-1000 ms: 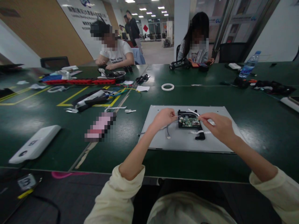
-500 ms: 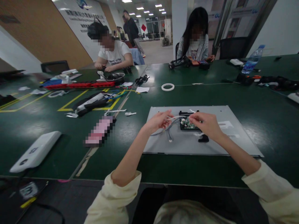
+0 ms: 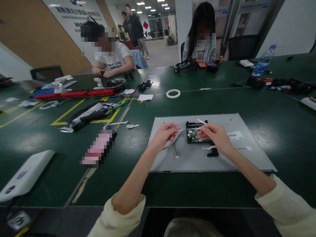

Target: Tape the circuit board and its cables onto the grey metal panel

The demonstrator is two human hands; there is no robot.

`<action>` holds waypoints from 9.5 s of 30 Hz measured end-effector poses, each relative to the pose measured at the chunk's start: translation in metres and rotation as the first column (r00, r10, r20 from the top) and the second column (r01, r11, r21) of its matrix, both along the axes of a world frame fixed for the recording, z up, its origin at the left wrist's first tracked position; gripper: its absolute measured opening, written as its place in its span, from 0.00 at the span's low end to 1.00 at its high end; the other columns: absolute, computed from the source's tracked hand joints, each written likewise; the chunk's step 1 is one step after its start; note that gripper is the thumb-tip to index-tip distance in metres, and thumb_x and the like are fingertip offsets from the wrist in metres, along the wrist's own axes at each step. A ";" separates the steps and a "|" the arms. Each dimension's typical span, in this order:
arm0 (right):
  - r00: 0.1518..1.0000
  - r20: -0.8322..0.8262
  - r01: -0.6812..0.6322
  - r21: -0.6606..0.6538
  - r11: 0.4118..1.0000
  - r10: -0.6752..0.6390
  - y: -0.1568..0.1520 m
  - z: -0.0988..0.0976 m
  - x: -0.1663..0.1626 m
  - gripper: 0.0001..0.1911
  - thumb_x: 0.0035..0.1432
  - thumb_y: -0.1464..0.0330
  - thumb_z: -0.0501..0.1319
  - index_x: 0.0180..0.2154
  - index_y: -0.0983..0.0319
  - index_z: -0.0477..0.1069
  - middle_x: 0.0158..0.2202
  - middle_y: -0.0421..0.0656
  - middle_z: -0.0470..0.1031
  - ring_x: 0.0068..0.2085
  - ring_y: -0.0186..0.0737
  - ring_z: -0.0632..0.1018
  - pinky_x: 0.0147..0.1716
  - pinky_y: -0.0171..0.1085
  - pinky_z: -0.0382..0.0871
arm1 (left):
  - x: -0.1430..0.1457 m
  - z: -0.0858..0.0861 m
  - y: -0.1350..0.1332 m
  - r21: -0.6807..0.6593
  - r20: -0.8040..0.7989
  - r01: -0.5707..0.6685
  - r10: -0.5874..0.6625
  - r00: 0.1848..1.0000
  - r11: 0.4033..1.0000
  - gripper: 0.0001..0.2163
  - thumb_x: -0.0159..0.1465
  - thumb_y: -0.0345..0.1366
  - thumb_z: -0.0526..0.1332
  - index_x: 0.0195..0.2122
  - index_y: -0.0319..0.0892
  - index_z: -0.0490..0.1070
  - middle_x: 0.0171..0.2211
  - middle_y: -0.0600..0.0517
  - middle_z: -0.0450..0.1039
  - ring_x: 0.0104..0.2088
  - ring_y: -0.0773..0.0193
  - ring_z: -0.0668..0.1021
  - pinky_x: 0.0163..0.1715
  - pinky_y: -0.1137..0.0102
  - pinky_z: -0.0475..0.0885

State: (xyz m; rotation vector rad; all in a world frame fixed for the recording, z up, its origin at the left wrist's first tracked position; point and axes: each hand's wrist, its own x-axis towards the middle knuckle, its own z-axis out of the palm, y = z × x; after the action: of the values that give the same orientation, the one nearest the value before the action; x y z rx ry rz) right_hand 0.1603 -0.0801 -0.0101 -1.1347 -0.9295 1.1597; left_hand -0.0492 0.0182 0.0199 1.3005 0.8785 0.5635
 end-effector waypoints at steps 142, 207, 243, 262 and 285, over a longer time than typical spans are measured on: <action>-0.158 0.883 -0.202 0.410 0.889 -0.443 -0.013 0.007 -0.049 0.12 0.61 0.74 0.50 0.39 0.70 0.71 0.41 0.52 0.75 0.54 0.47 0.69 0.62 0.55 0.44 | -0.001 -0.032 0.006 0.731 -0.664 0.616 0.097 0.741 0.293 0.26 0.61 0.25 0.50 0.62 0.39 0.53 0.61 0.43 0.60 0.60 0.58 0.65 0.60 0.60 0.61; -0.148 0.924 -0.561 0.216 0.799 -0.353 -0.029 -0.008 -0.073 0.09 0.61 0.73 0.50 0.35 0.66 0.69 0.35 0.51 0.75 0.42 0.41 0.75 0.62 0.47 0.51 | -0.004 -0.033 0.003 0.622 -0.756 0.683 0.068 0.651 0.382 0.28 0.65 0.49 0.51 0.65 0.49 0.49 0.65 0.48 0.52 0.64 0.55 0.57 0.61 0.53 0.48; 0.180 0.976 -0.767 0.218 0.604 -0.123 -0.034 -0.001 -0.076 0.13 0.61 0.70 0.54 0.46 0.65 0.69 0.53 0.48 0.67 0.59 0.43 0.60 0.58 0.43 0.58 | -0.001 -0.038 0.007 0.722 -0.613 0.581 -0.043 0.789 0.377 0.26 0.65 0.34 0.52 0.64 0.43 0.49 0.61 0.47 0.61 0.58 0.59 0.67 0.58 0.61 0.62; 0.197 0.976 -0.776 0.212 0.594 -0.090 -0.031 -0.006 -0.076 0.13 0.62 0.69 0.54 0.46 0.66 0.69 0.52 0.49 0.68 0.59 0.45 0.61 0.58 0.46 0.59 | -0.003 -0.039 0.011 0.761 -0.623 0.571 0.103 0.775 0.309 0.22 0.64 0.35 0.55 0.60 0.42 0.59 0.51 0.48 0.73 0.49 0.59 0.75 0.54 0.60 0.64; 0.194 0.980 -0.765 0.181 0.618 -0.047 -0.032 -0.004 -0.075 0.13 0.61 0.68 0.55 0.47 0.64 0.68 0.54 0.48 0.66 0.60 0.45 0.59 0.59 0.48 0.54 | -0.005 -0.033 0.009 0.758 -0.622 0.563 0.108 0.775 0.329 0.21 0.64 0.34 0.56 0.59 0.43 0.61 0.50 0.49 0.73 0.48 0.59 0.75 0.50 0.63 0.68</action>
State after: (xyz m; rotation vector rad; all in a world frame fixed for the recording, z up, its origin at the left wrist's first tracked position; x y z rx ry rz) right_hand 0.0849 -0.1123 -0.0137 -0.8651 -2.5505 0.2094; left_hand -0.0537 0.0270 -0.0129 2.7890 0.7967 0.3950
